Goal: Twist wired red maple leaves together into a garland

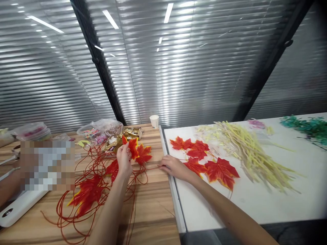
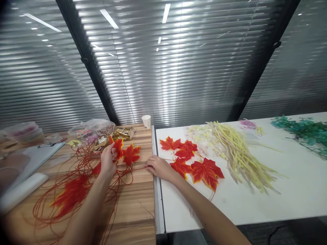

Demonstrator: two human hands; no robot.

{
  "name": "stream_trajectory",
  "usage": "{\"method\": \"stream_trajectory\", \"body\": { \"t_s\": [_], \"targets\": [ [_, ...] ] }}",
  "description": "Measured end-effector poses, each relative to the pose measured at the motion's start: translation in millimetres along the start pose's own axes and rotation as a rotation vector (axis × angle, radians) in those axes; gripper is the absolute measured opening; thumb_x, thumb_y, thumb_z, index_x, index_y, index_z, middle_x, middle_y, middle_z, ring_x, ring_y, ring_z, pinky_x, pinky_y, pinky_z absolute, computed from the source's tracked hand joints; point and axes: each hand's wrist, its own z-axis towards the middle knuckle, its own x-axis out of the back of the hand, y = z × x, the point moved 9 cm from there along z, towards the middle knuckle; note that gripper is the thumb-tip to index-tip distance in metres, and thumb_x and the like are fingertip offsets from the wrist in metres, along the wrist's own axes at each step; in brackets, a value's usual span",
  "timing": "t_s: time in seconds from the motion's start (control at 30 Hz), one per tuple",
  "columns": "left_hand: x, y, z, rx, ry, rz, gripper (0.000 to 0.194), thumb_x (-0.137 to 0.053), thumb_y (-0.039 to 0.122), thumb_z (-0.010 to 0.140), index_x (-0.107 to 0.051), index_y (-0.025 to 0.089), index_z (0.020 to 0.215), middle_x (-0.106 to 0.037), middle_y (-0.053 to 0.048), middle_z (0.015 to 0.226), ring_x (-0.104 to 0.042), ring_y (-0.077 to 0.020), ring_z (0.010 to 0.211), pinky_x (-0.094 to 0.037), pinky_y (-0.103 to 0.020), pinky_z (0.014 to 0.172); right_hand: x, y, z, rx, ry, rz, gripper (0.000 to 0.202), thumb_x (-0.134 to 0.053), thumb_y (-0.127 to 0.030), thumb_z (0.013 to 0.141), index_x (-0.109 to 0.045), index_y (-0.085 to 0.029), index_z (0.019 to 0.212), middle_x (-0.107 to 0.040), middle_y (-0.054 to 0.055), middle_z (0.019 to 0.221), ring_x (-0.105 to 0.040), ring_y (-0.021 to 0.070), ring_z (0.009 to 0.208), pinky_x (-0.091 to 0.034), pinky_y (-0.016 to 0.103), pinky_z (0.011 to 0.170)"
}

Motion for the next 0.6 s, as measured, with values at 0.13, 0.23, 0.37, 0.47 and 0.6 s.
{"method": "stream_trajectory", "body": {
  "t_s": [0.13, 0.23, 0.37, 0.47, 0.6],
  "targets": [
    [12.1, -11, 4, -0.025, 0.092, 0.322, 0.051, -0.071, 0.034, 0.054, -0.043, 0.017, 0.093, -0.039, 0.008, 0.061, -0.034, -0.0024, 0.046, -0.029, -0.015, 0.046, 0, -1, 0, 0.004, 0.000, -0.012, 0.017, -0.044, -0.025, 0.087, -0.059, -0.018, 0.083, -0.060, 0.003, 0.082, -0.051, 0.0128, 0.083, -0.039, 0.023, 0.071],
    [14.5, -1, 4, -0.196, 0.115, 0.658, 0.071, -0.074, 0.036, 0.047, -0.041, 0.017, 0.107, -0.043, 0.003, 0.073, -0.048, -0.0105, 0.069, -0.041, -0.026, 0.069, 0, -2, 0, 0.006, 0.002, -0.013, 0.018, -0.043, -0.025, 0.087, -0.059, -0.017, 0.084, -0.060, 0.003, 0.082, -0.051, 0.0133, 0.083, -0.039, 0.023, 0.071],
    [9.5, 9, 1, -0.370, 0.075, 0.972, 0.080, -0.076, 0.031, 0.041, -0.043, 0.016, 0.112, -0.044, -0.005, 0.091, -0.046, -0.0241, 0.097, -0.036, -0.038, 0.088, 1, -3, 0, 0.005, 0.001, -0.017, 0.018, -0.043, -0.025, 0.088, -0.059, -0.017, 0.083, -0.060, 0.004, 0.082, -0.051, 0.0135, 0.083, -0.040, 0.024, 0.070],
    [12.6, 0, 8, -0.312, 0.040, 1.059, 0.052, -0.071, 0.032, 0.049, -0.053, 0.012, 0.094, -0.046, -0.008, 0.089, -0.047, -0.0274, 0.098, -0.036, -0.040, 0.089, 1, -4, 1, 0.014, -0.004, -0.036, 0.018, -0.043, -0.026, 0.088, -0.059, -0.018, 0.083, -0.059, 0.003, 0.081, -0.051, 0.0132, 0.082, -0.039, 0.023, 0.069],
    [20.5, -13, 20, -0.230, 0.026, 0.977, 0.023, -0.063, 0.035, 0.058, -0.053, 0.014, 0.063, -0.050, -0.006, 0.068, -0.050, -0.0240, 0.087, -0.038, -0.036, 0.083, 1, -3, 0, 0.002, 0.000, -0.039, 0.018, -0.043, -0.027, 0.088, -0.059, -0.018, 0.083, -0.059, 0.003, 0.082, -0.051, 0.0128, 0.082, -0.039, 0.022, 0.068]
  ]
}}
